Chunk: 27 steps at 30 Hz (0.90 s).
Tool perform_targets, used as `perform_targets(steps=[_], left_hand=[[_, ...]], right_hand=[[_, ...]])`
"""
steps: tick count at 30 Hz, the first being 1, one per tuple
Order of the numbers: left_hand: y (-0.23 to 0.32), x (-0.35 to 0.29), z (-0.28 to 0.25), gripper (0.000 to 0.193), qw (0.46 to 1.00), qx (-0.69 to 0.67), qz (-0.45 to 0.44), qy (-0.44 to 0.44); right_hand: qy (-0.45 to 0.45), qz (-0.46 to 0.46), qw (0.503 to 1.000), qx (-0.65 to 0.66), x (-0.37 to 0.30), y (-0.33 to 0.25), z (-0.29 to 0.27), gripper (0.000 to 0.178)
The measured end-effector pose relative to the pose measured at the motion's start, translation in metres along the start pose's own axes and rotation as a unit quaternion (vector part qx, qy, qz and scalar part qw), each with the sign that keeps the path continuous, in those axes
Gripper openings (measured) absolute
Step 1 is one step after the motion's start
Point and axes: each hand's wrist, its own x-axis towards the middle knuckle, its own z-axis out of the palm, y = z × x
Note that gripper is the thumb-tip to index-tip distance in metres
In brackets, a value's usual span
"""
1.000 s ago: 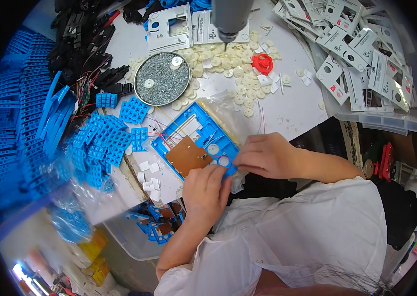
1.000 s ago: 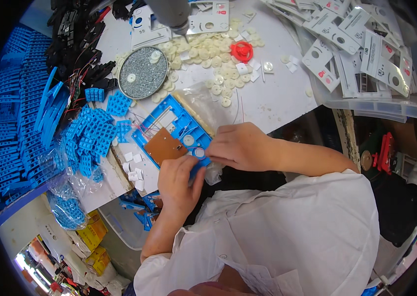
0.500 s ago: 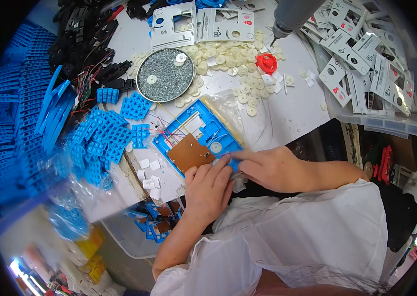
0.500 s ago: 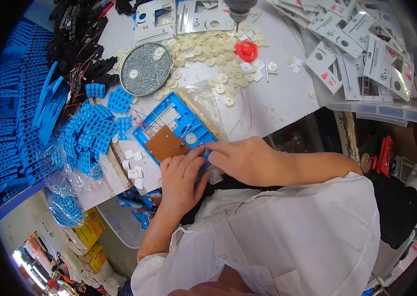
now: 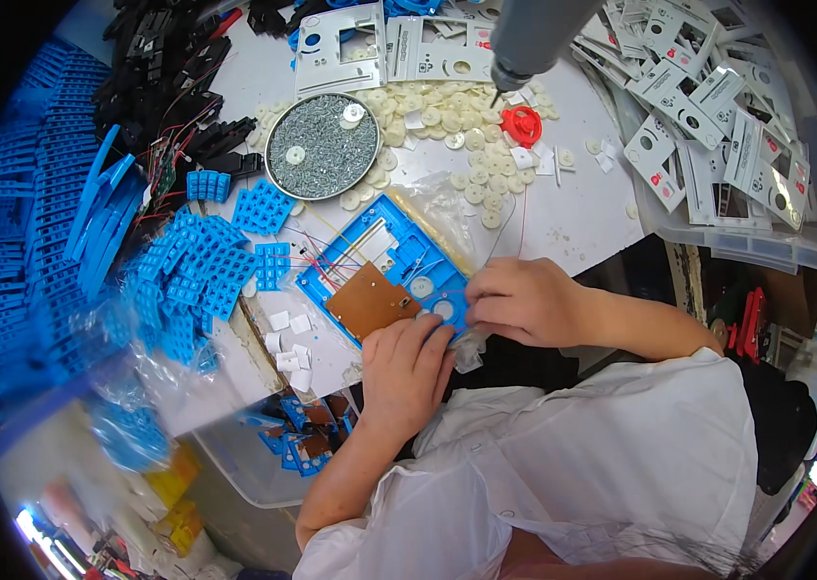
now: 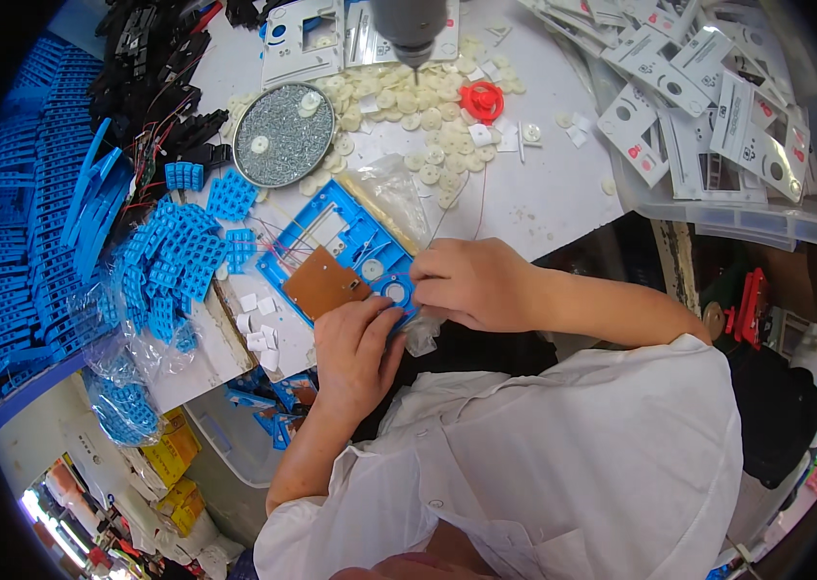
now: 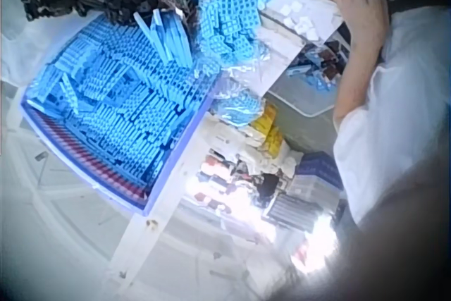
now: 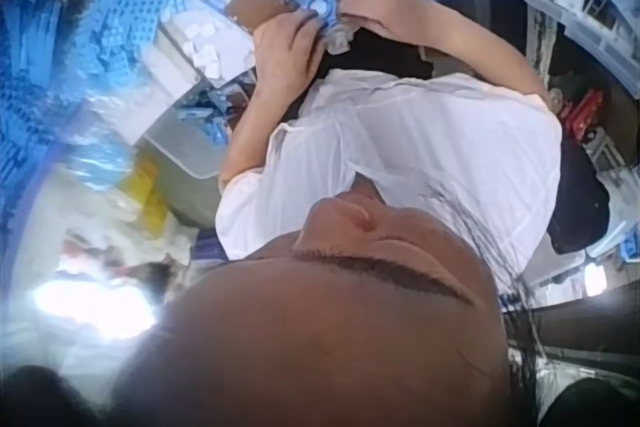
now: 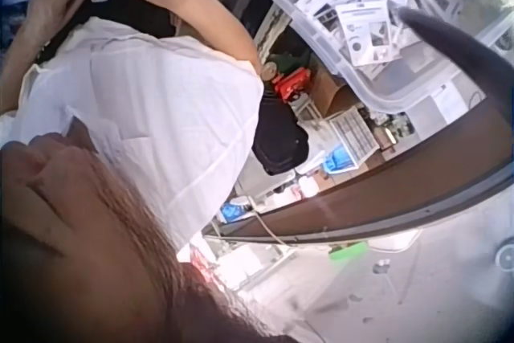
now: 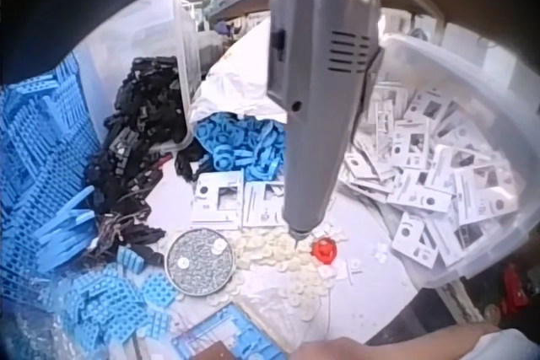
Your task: Assembling and packaging small electronic components into plastic casings and retail boxes.
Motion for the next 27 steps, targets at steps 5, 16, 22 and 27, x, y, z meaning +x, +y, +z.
perform_targets(steps=[5,16,22,27], left_hand=[[0.001,-0.003,-0.001,0.040,1.000,0.008,-0.014,-0.016],[0.004,0.001,-0.002,0.051,0.999,0.041,0.028,-0.005],[0.004,0.001,-0.002,0.054,0.995,0.072,0.053,-0.046],[0.004,0.003,-0.003,0.052,0.993,0.080,0.058,-0.058]], right_hand=[[-0.003,0.015,0.999,0.052,0.004,0.010,0.004,0.015],[0.078,-0.081,0.993,0.036,-0.007,0.035,0.014,0.018],[0.093,0.061,0.983,0.148,-0.017,0.022,0.016,0.015],[0.060,0.172,0.954,0.237,-0.014,0.014,0.015,0.015]])
